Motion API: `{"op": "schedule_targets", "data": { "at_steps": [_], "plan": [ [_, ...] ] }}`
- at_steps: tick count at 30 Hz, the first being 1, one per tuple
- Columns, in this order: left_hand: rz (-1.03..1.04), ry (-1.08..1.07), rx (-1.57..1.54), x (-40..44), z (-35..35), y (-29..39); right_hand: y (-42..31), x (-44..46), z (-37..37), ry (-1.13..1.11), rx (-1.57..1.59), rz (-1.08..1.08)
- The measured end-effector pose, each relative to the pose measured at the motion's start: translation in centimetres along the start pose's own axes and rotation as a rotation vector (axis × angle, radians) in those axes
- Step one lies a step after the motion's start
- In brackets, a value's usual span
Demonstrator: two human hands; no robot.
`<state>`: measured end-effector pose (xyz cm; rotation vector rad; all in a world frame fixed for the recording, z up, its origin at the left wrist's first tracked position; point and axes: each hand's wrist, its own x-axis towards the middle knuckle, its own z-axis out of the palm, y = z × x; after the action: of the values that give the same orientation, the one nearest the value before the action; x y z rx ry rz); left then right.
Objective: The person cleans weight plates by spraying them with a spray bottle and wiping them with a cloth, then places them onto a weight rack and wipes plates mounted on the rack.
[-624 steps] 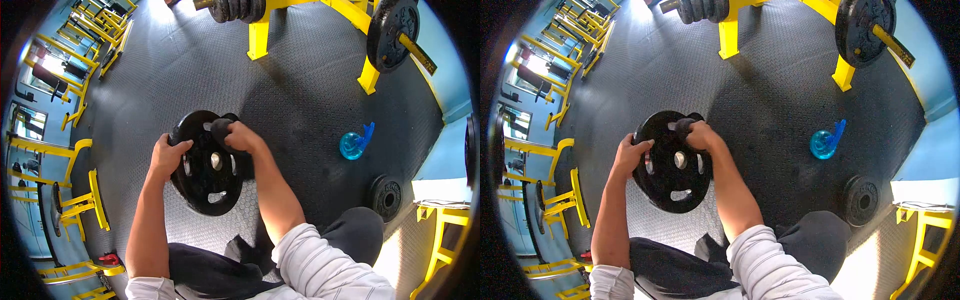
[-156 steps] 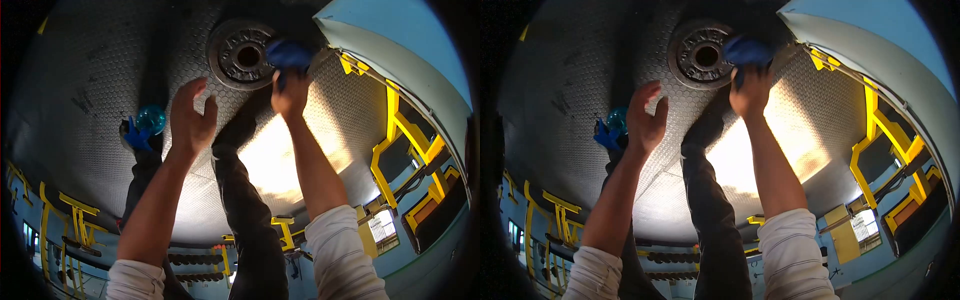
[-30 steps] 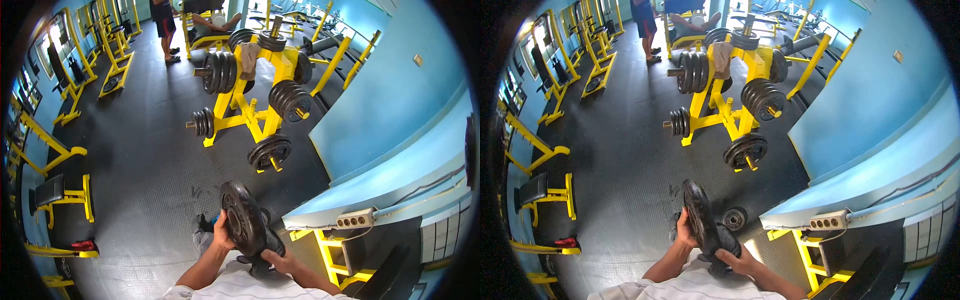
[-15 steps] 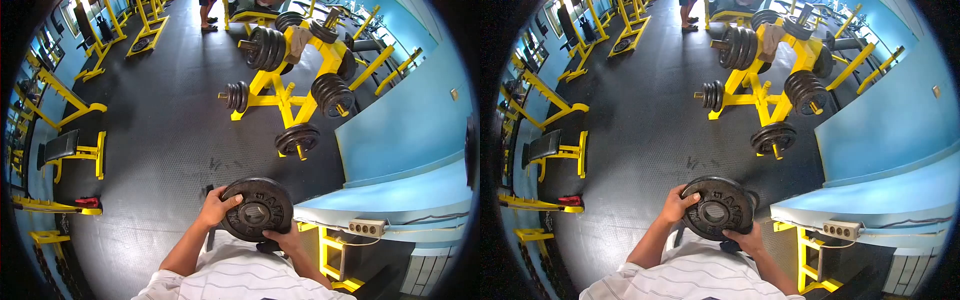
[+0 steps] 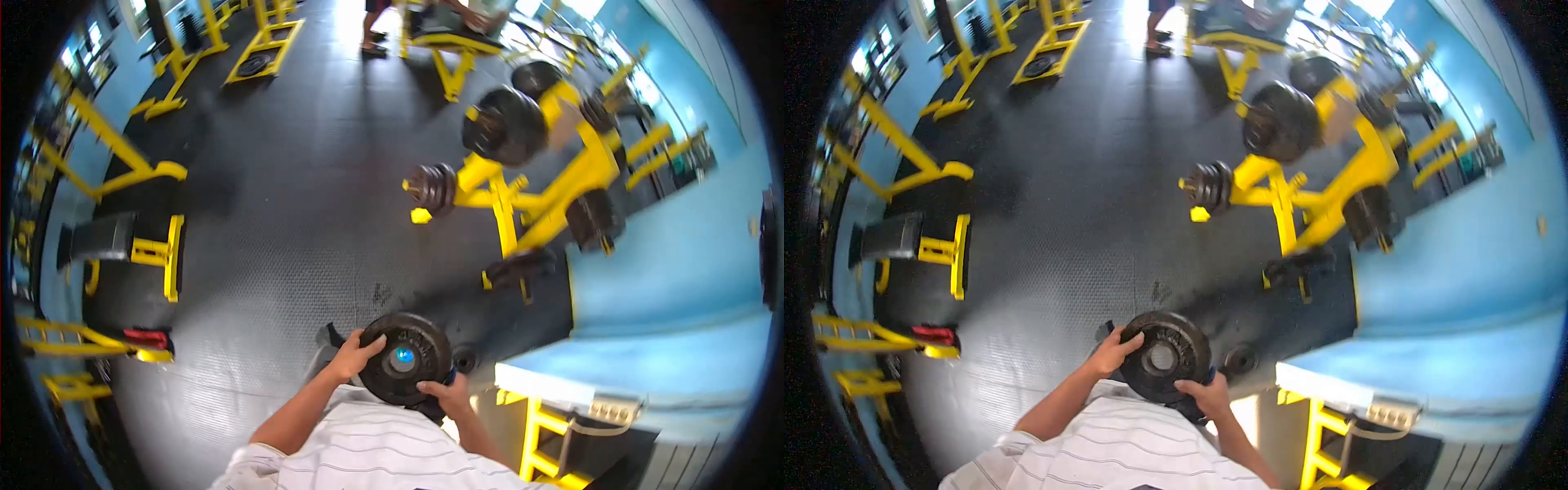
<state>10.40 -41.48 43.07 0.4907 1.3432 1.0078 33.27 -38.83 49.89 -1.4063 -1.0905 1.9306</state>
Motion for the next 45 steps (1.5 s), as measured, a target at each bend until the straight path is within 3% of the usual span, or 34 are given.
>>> {"op": "schedule_targets", "data": {
  "at_steps": [2,4,6,12,18,22,24,27,30,31,34,36,38,45],
  "plan": [
    [-0.2,0.033,-0.049,1.3,-3.0,1.1,0.1,2.9,2.7,0.032,-0.158,0.104],
    [-0.247,0.067,-0.019,1.9,-5.5,2.8,-0.5,5.6,5.7,0.017,-0.193,0.173],
    [-0.315,0.097,-0.001,2.2,-7.4,4.1,-1.7,7.2,8.2,0.047,0.046,0.349],
    [-0.372,0.046,0.089,9.7,-10.4,5.3,-4.1,13.6,10.3,0.076,-0.001,0.347],
    [-0.448,-0.069,-0.121,22.8,-11.2,10.4,-6.1,25.8,8.9,0.136,0.049,0.315],
    [-0.478,-0.039,-0.008,34.8,-11.4,8.6,-8.0,36.9,6.9,0.152,-0.147,0.361],
    [-0.478,-0.057,-0.125,41.0,-10.8,9.6,-7.1,43.4,4.9,0.168,-0.203,0.339],
    [-0.374,0.029,-0.213,49.9,-9.8,4.8,-7.6,52.4,4.0,0.165,-0.23,0.334],
    [-0.388,0.07,-0.446,57.8,-8.7,3.2,-6.9,59.8,3.2,0.178,-0.549,0.249],
    [-0.411,0.06,-0.469,60.0,-8.4,2.6,-8.3,62.0,3.9,0.165,-0.604,0.332],
    [-0.454,0.044,-0.485,63.8,-7.6,2.1,-7.8,66.2,2.8,0.197,-0.709,0.24],
    [-0.467,0.025,-0.465,65.6,-7.1,0.9,-8.7,68.1,3.0,0.175,-0.77,0.348],
    [-0.395,0.033,-0.552,66.9,-6.3,-0.5,-8.5,69.4,2.3,0.167,-0.851,0.371],
    [-0.486,0.028,-0.804,69.1,-5.8,0.4,-8.5,71.8,1.8,0.167,-1.008,0.385]
  ]
}}
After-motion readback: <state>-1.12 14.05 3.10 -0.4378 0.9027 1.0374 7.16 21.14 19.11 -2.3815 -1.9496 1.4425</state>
